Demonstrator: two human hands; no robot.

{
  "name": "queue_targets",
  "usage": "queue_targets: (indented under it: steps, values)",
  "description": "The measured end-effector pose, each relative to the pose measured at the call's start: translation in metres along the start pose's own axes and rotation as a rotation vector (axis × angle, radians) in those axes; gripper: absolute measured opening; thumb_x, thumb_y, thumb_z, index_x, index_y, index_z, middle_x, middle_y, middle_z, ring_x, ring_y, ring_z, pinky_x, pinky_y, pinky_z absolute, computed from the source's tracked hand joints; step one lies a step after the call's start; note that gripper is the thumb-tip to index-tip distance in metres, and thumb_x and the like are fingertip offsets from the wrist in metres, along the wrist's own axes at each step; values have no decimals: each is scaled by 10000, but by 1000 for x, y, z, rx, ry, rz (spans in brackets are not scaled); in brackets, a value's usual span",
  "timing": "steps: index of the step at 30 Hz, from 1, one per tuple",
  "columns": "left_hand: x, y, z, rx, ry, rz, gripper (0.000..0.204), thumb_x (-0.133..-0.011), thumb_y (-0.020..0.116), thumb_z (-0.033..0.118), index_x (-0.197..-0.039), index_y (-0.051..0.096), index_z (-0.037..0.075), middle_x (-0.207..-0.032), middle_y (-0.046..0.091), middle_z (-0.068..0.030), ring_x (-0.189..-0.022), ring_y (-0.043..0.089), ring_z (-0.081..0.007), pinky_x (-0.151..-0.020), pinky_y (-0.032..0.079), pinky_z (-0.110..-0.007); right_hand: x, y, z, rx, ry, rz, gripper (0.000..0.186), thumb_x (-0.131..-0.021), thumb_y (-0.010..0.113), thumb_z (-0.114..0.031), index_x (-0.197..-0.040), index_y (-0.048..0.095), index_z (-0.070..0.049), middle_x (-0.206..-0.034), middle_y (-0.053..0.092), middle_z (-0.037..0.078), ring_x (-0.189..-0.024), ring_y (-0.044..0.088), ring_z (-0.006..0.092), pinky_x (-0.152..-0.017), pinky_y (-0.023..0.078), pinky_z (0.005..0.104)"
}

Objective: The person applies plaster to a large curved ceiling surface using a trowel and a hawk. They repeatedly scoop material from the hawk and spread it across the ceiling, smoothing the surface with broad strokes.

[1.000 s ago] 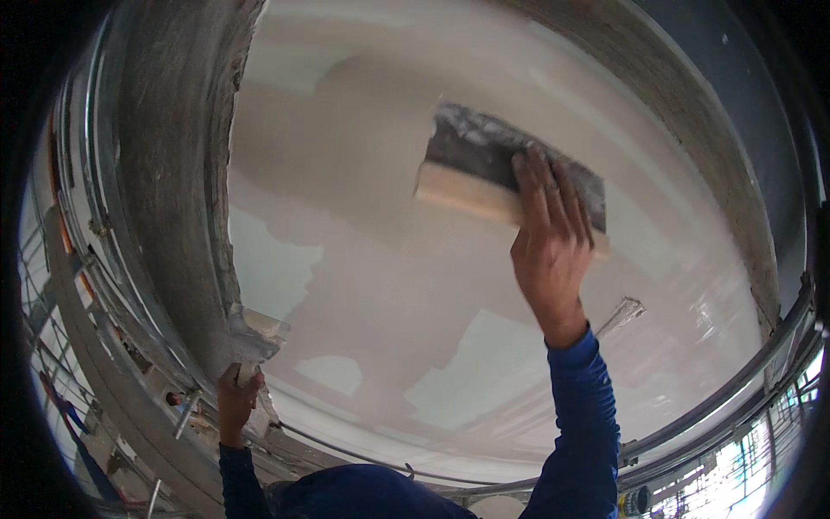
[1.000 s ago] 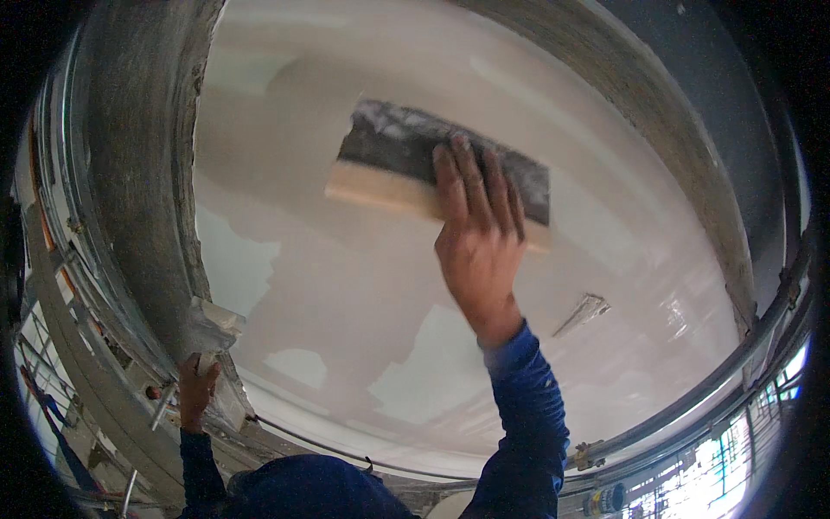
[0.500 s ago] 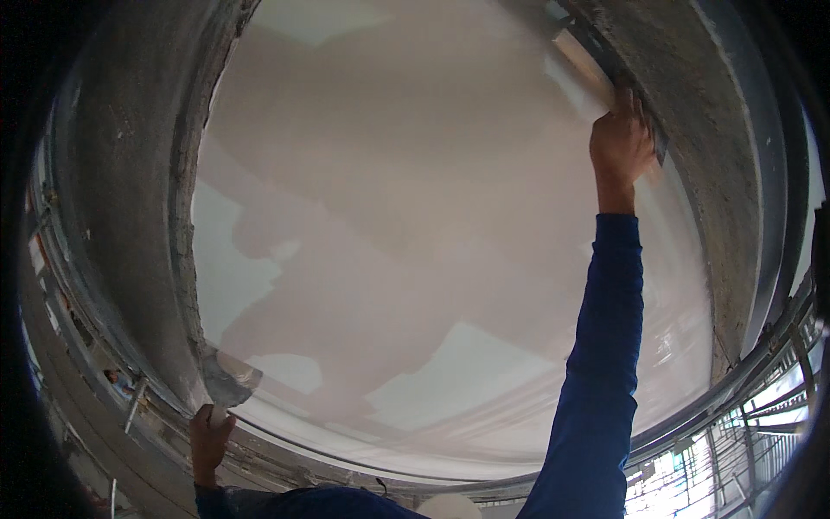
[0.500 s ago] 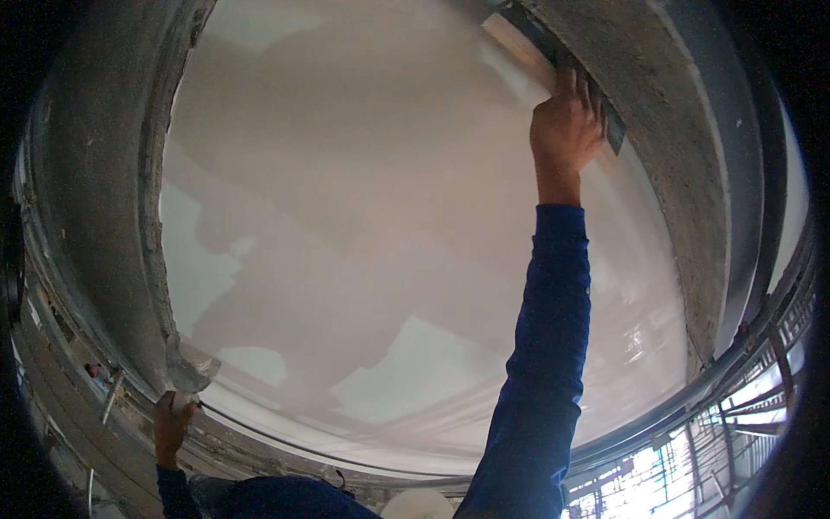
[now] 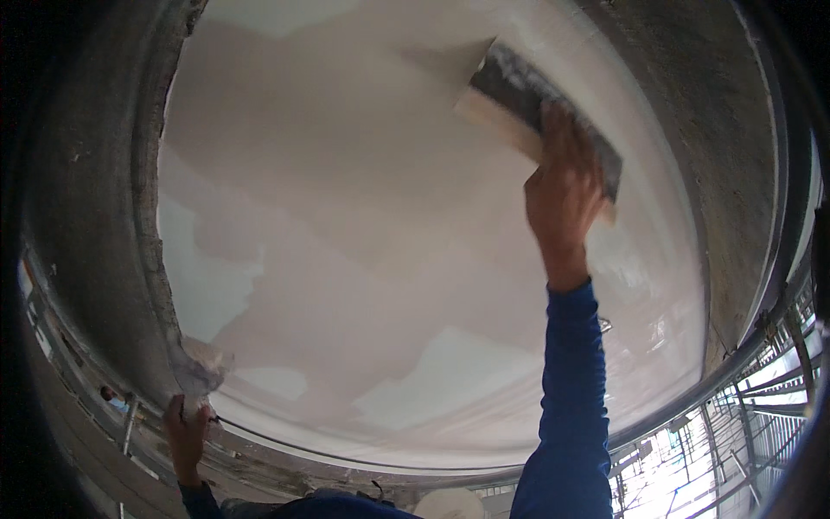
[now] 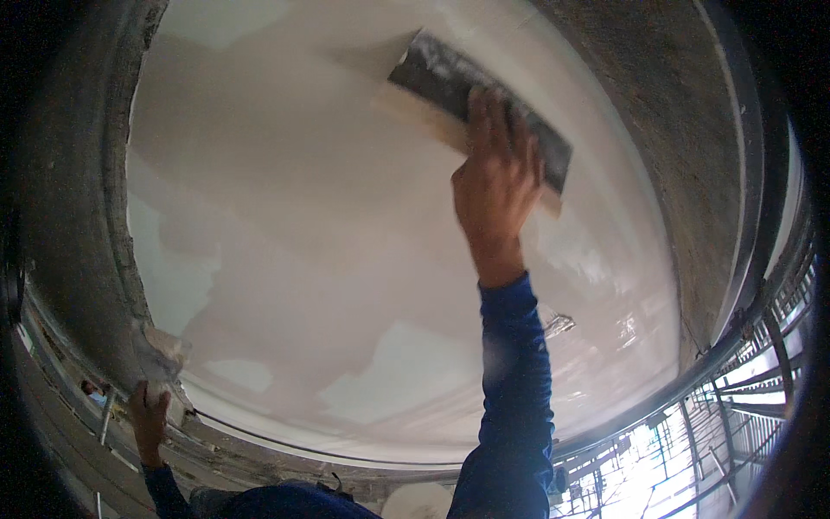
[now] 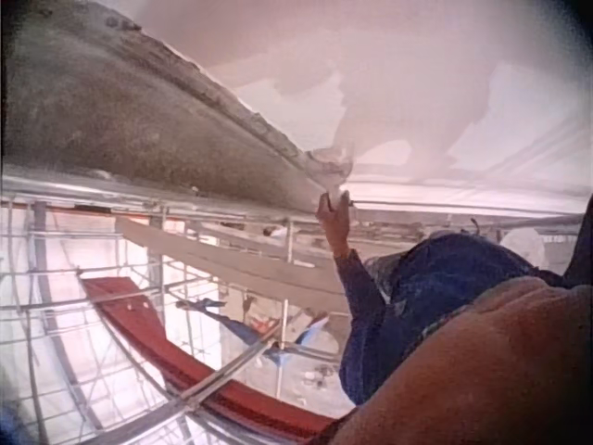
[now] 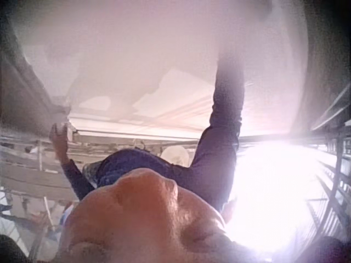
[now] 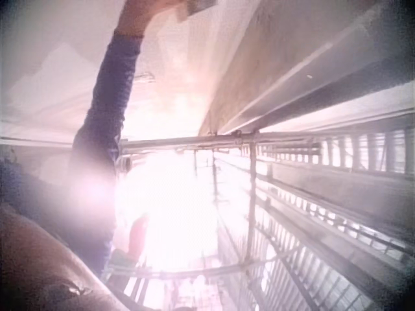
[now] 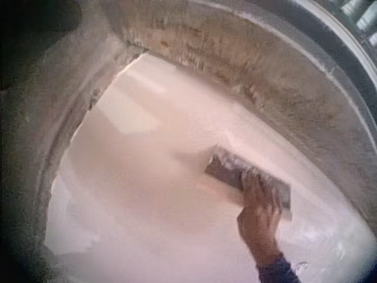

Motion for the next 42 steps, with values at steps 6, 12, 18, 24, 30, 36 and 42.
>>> queue_targets:
  steps: [6, 12, 18, 24, 30, 36, 42]
  values:
    - [-83, -113, 48, -11, 283, 158, 435, -898, 649, 298, -1144, 554, -48, -978, 619, -166, -852, 572, -222, -764, 464, -381, 11, -30, -20, -196, 108, -47, 635, -723, 531, 79, -1313, 548, -156, -1317, 579, 64, -1238, 516, 322, -1028, 411, 476]
    - [-133, -161, 78, 125, 313, 93, 431, -921, 618, 340, -1133, 561, -32, -992, 621, -137, -840, 568, -201, -736, 464, -363, -108, -22, -33, -39, 43, 208, 600, -761, 554, 28, -1326, 507, -166, -1332, 559, 77, -1242, 502, 330, -1012, 411, 489]
    - [-139, -162, 21, 46, 205, 170, 580, -897, 627, 428, -1236, 538, -35, -1044, 615, -175, -866, 579, -230, -755, 466, -380, -152, 35, 11, 80, 351, -53, 399, -793, 535, -73, -1175, 614, -160, -1023, 689, 138, -948, 659, 361, -844, 512, 498]
    - [-142, -156, -2, -84, 122, 198, 636, -895, 626, 455, -1278, 518, -41, -1090, 611, -192, -964, 588, -280, -837, 462, -411, -148, 24, -7, 98, 200, 178, 386, -828, 559, -133, -1209, 618, -159, -1153, 659, 97, -1107, 599, 338, -982, 433, 529]
    - [-142, -152, -25, -121, 195, 365, 594, -907, 618, 428, -1282, 525, -24, -1141, 602, -188, -1014, 561, -269, -889, 436, -376, -63, 24, -89, 18, 44, 7, 585, -783, 585, -31, -1350, 510, -155, -1382, 516, 54, -1262, 466, 384, -998, 402, 598]
    - [-130, -141, 23, 282, 202, 212, 473, -887, 668, 294, -1207, 558, -37, -1058, 627, -164, -930, 566, -219, -823, 450, -351, -66, -17, -109, -87, 25, 22, 572, -806, 570, -8, -1347, 510, -182, -1420, 479, 34, -1232, 490, 416, -994, 408, 604]
    - [-90, -121, 39, 172, 157, 191, 348, -858, 671, 250, -1027, 590, -43, -804, 606, -119, -713, 524, -181, -655, 436, -356, -173, 23, -101, 98, 85, 196, 468, -915, 513, -165, -1380, 461, -148, -1425, 465, 60, -1302, 412, 404, -985, 302, 724]
Point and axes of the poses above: each hand's wrist, its own x-axis away from the middle knuckle, its own y-axis out of the palm, z = x × y, the point moved 10 cm from there along -x, towards the middle knuckle
